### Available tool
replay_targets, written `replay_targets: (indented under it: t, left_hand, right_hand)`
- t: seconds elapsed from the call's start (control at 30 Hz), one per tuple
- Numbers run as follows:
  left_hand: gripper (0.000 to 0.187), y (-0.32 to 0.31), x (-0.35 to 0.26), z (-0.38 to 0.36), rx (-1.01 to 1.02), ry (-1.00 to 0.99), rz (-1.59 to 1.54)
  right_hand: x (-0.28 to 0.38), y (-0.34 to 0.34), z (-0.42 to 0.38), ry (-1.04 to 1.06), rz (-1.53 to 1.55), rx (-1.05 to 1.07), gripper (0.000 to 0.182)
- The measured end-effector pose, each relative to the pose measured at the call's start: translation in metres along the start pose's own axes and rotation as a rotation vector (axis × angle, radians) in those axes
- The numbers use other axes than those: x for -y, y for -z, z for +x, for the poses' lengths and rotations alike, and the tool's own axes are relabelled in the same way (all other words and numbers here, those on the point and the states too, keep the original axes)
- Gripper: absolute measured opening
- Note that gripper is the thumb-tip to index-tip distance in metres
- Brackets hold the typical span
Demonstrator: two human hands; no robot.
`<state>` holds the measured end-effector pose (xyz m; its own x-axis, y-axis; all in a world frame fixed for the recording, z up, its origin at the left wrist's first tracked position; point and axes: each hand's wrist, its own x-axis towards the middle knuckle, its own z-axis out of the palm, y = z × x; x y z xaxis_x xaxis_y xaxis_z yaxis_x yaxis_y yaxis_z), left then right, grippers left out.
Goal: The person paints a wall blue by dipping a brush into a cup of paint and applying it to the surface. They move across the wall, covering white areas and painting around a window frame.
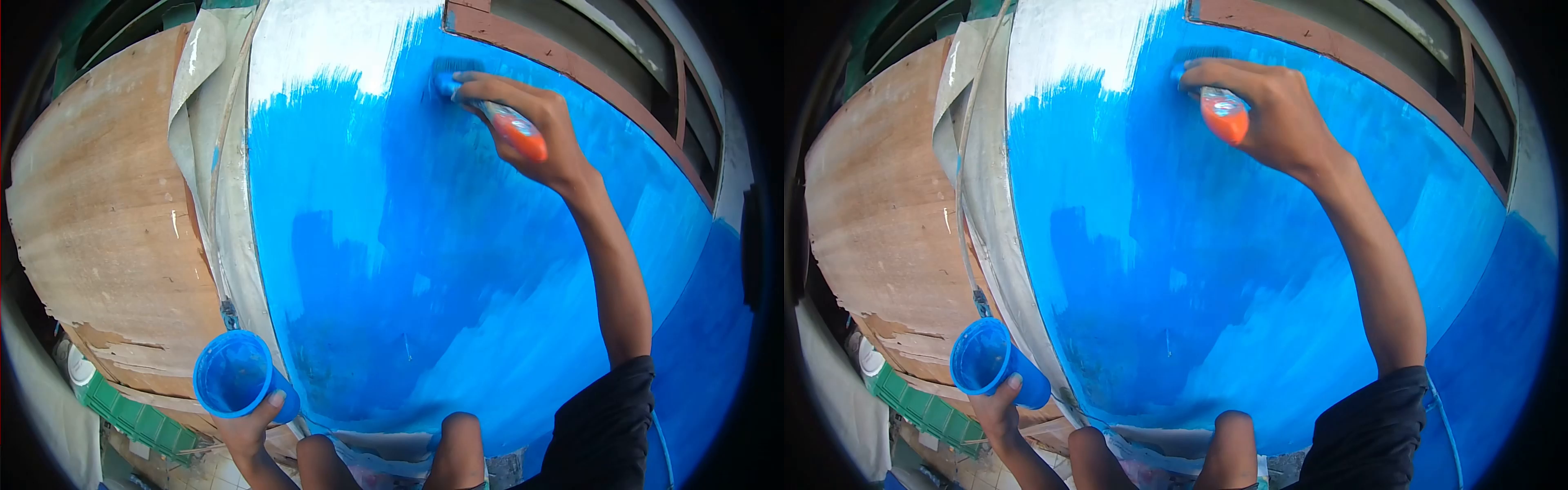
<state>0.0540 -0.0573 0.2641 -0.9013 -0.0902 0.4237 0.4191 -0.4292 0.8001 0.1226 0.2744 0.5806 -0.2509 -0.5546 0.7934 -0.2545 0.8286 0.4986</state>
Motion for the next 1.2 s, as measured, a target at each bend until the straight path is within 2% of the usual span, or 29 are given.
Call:
replay_targets:
  t: [0.1,0.2,0.3,0.33,0.37,0.43,0.47,0.53,0.63,0.7,0.77,0.83,0.9,0.97,1.0,1.07,1.17,1.2]
  left_hand:
    - [0.073,0.0,-0.007,0.0,0.015,0.016,0.02]
    - [0.074,-0.001,-0.008,-0.004,-0.024,0.027,0.051]
    - [0.074,0.001,-0.002,-0.007,-0.026,-0.013,0.042]
    - [0.074,0.002,-0.002,-0.007,-0.025,-0.012,0.045]
    - [0.074,0.002,-0.003,-0.008,-0.023,-0.002,0.037]
    - [0.074,0.002,-0.005,-0.007,-0.018,0.005,0.027]
    - [0.075,0.002,-0.009,-0.007,-0.008,0.001,0.042]
    - [0.075,0.003,-0.012,-0.007,0.008,0.002,0.066]
    - [0.079,0.003,-0.012,-0.009,-0.014,0.041,0.044]
    - [0.083,0.001,-0.009,-0.011,-0.026,0.058,0.009]
    - [0.085,0.001,-0.008,-0.013,-0.024,0.057,0.018]
    - [0.087,0.002,-0.008,-0.015,-0.02,0.058,0.025]
    - [0.089,0.001,-0.006,-0.017,-0.05,0.047,0.034]
    - [0.09,0.0,-0.006,-0.017,-0.049,0.03,0.039]
    - [0.091,-0.001,-0.007,-0.017,-0.053,0.013,0.046]
    - [0.092,-0.001,-0.008,-0.019,-0.071,0.03,0.041]
    - [0.093,0.0,-0.005,-0.02,-0.101,0.022,0.03]
    - [0.094,0.0,-0.003,-0.021,-0.116,-0.002,0.022]
  right_hand:
    - [0.009,0.007,0.005,-0.05,0.142,0.016,0.027]
    - [-0.018,0.003,0.021,0.081,-0.158,-0.153,0.032]
    - [-0.008,-0.006,0.001,0.088,-0.152,-0.013,0.035]
    - [0.002,-0.01,-0.013,0.065,-0.013,0.022,0.029]
    - [0.019,-0.007,-0.027,0.065,-0.012,0.022,0.029]
    - [0.042,0.001,-0.05,-0.205,0.399,0.207,0.023]
    - [0.04,0.007,-0.05,-0.204,0.398,0.203,0.023]
    - [0.029,0.024,-0.046,-0.553,0.46,0.206,0.017]
    - [-0.024,0.038,-0.021,-0.408,0.189,-0.005,0.022]
    - [-0.047,0.05,-0.004,-0.33,-0.007,-0.204,0.019]
    - [-0.049,0.049,-0.005,-0.117,-0.182,-0.265,0.018]
    - [-0.032,0.032,-0.028,-0.026,-0.036,-0.072,0.021]
    - [-0.001,0.019,-0.073,0.062,-0.054,0.223,0.017]
    - [0.026,0.022,-0.092,0.025,0.109,0.4,0.014]
    - [0.027,0.025,-0.088,0.027,0.11,0.401,0.014]
    - [0.028,0.04,-0.07,-0.216,0.386,0.328,0.012]
    - [-0.015,0.049,-0.024,-0.175,0.112,0.124,0.014]
    - [-0.031,0.049,-0.013,-0.083,0.051,-0.006,0.014]
